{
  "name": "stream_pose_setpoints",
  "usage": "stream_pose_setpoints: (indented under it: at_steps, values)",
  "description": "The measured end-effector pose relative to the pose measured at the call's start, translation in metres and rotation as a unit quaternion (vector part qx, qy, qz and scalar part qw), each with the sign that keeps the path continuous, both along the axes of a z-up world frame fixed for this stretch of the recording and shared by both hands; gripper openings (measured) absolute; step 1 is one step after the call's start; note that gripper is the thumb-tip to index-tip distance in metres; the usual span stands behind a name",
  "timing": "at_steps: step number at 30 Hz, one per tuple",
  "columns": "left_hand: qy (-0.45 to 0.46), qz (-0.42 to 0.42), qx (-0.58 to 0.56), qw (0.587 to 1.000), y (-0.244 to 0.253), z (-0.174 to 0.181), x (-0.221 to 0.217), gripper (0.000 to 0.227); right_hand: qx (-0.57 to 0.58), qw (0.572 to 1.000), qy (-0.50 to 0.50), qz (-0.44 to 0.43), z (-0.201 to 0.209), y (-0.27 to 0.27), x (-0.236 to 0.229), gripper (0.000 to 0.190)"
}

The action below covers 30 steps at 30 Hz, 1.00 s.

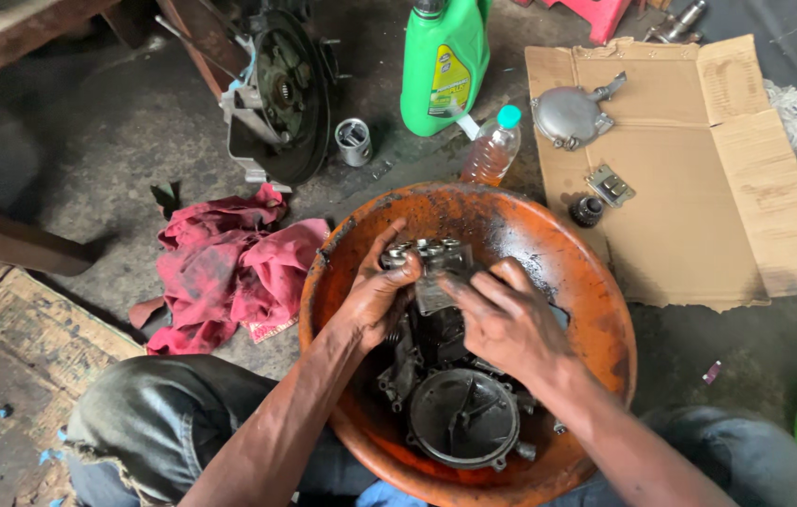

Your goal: The person scrubs several greasy engine components, including a camshaft and a circular part with holes, inside an orange basin using a small brush and liquid from a plastic bottle. The person repeatedly dips the parts in the basin, scrubs them, and pours more liquid onto them.

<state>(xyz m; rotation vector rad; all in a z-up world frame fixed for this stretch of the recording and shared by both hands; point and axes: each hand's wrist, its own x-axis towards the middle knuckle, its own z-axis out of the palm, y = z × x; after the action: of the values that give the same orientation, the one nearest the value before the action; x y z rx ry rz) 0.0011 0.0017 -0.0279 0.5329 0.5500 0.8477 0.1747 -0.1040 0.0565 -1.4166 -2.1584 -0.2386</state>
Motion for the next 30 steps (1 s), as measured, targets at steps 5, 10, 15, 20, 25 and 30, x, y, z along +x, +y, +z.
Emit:
stream_pose_setpoints:
  at_steps: [5, 10, 15, 20, 25, 30]
  values:
    - [0.003, 0.008, -0.018, 1.0, -0.004, 0.001, 0.007, 0.097, 0.011, 0.999, 0.003, -0.05, 0.006, 0.002, 0.003, 0.048]
    - [-0.013, 0.02, -0.013, 1.0, 0.0, 0.0, 0.002, 0.099, -0.001, 0.999, -0.034, 0.002, -0.009, 0.001, 0.004, 0.053]
    - [-0.029, 0.009, -0.011, 0.999, 0.009, -0.004, -0.001, 0.098, -0.146, 0.984, -0.011, -0.103, -0.015, 0.008, 0.036, 0.038]
    - [0.0, -0.005, -0.024, 1.0, 0.013, -0.015, -0.003, 0.088, -0.346, 0.895, 0.059, -0.276, -0.032, 0.048, 0.05, 0.028]
    - [-0.06, -0.012, -0.034, 0.998, 0.011, -0.025, -0.006, 0.088, -0.453, 0.845, -0.056, -0.279, -0.07, 0.083, 0.042, 0.03]
    - [-0.225, -0.049, -0.113, 0.966, 0.004, -0.011, -0.005, 0.078, -0.437, 0.856, -0.09, -0.26, -0.084, 0.088, 0.038, 0.03]
